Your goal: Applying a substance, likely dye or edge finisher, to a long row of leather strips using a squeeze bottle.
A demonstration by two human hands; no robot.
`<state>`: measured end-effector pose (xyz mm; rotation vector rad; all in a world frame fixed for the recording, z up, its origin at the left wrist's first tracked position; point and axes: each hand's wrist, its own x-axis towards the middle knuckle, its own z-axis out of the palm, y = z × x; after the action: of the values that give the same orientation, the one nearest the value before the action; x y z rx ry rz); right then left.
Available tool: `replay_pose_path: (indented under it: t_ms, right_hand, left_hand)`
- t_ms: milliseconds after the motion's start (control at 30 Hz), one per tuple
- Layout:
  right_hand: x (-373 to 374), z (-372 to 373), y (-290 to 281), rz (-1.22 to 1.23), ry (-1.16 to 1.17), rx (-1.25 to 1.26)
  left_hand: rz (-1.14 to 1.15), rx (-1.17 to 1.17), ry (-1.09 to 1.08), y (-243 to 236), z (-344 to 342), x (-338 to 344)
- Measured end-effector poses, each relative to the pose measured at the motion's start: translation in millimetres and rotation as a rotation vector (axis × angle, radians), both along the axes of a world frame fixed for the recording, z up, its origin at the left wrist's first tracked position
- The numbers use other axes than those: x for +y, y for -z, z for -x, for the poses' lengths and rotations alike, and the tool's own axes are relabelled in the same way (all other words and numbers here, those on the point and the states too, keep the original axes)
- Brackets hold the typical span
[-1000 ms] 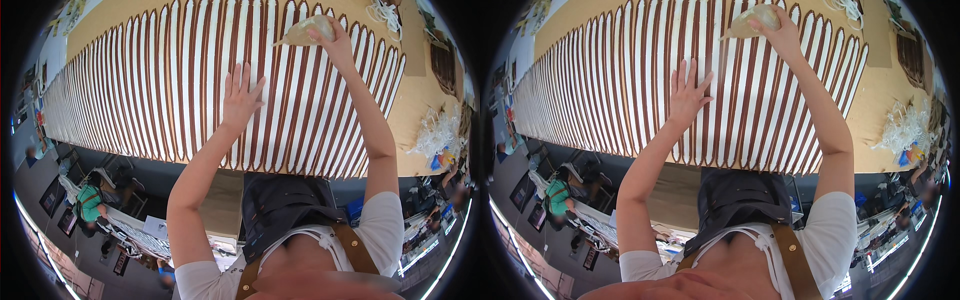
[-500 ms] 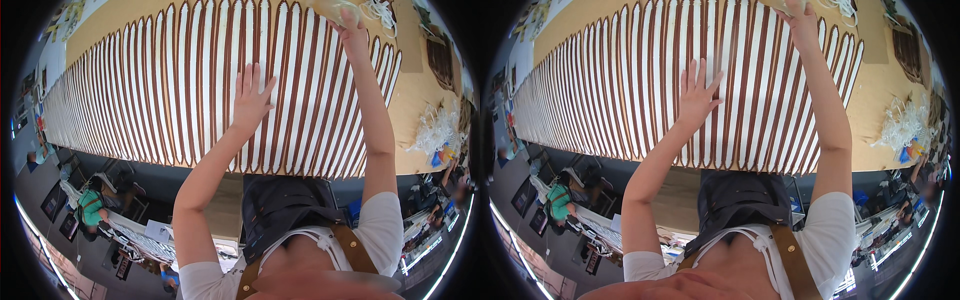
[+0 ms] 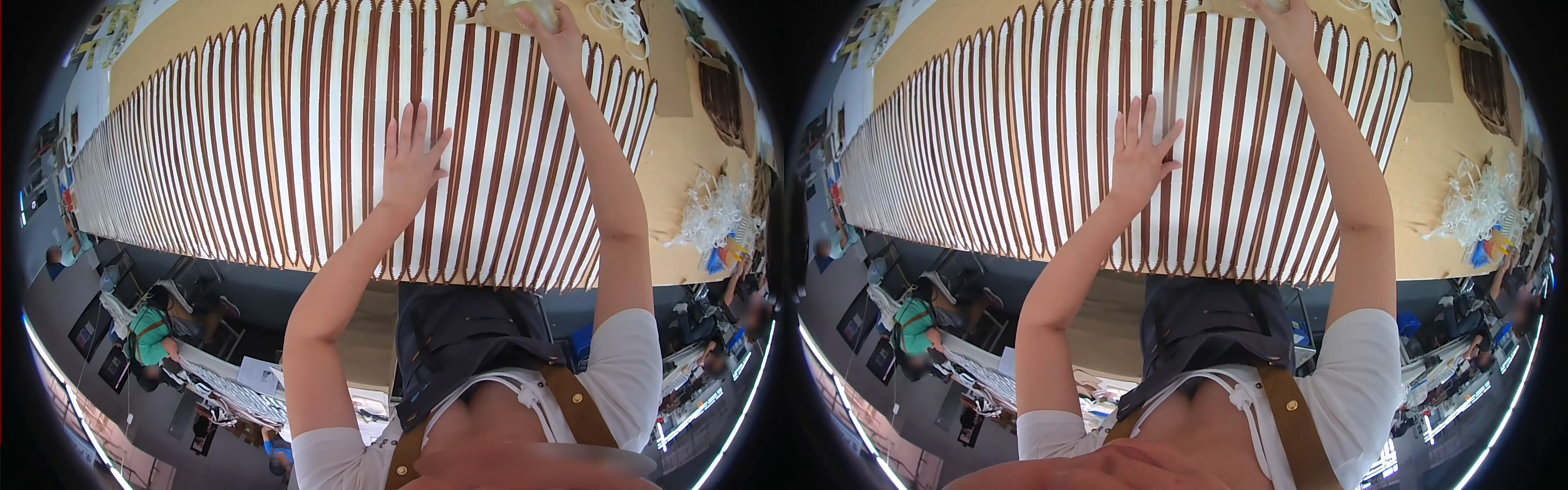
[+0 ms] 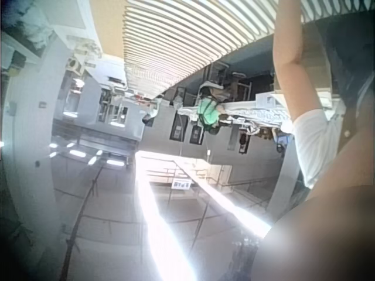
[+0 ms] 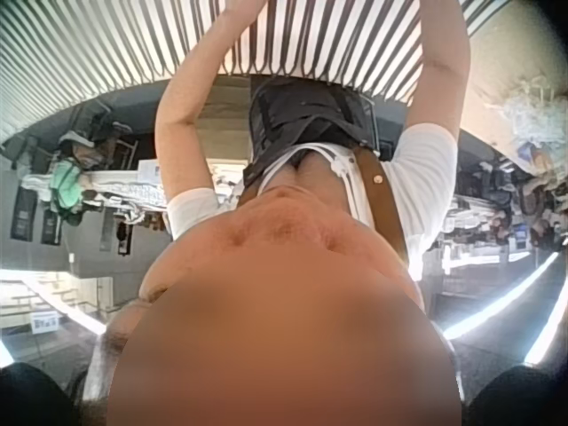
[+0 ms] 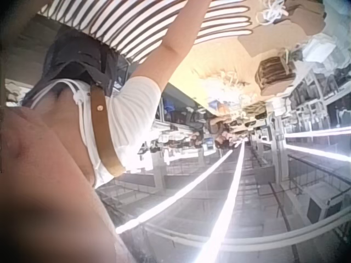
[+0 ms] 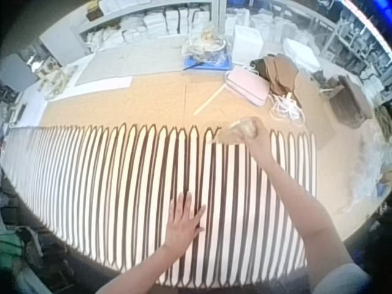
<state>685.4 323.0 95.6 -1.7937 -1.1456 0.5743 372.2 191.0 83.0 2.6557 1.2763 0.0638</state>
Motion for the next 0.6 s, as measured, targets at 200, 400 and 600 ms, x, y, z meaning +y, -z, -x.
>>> replay_pose_path:
  t_ms: [200, 400, 600]
  right_hand:
    - [-16.7, 1.4, -9.1, 0.171, 0.006, -0.112]
    - [-48.5, 4.0, 3.1, 0.152, -0.168, 0.034]
    - [-72.3, 14.6, -1.6, 0.159, -0.249, 0.089]
  left_hand:
    - [0.076, 0.029, 0.016, -4.2, 0.4, 1.1]
    - [0.068, 0.022, 0.016, -4.1, 0.1, 1.3]
    - [0.068, 0.024, 0.016, -4.0, -0.2, 1.0]
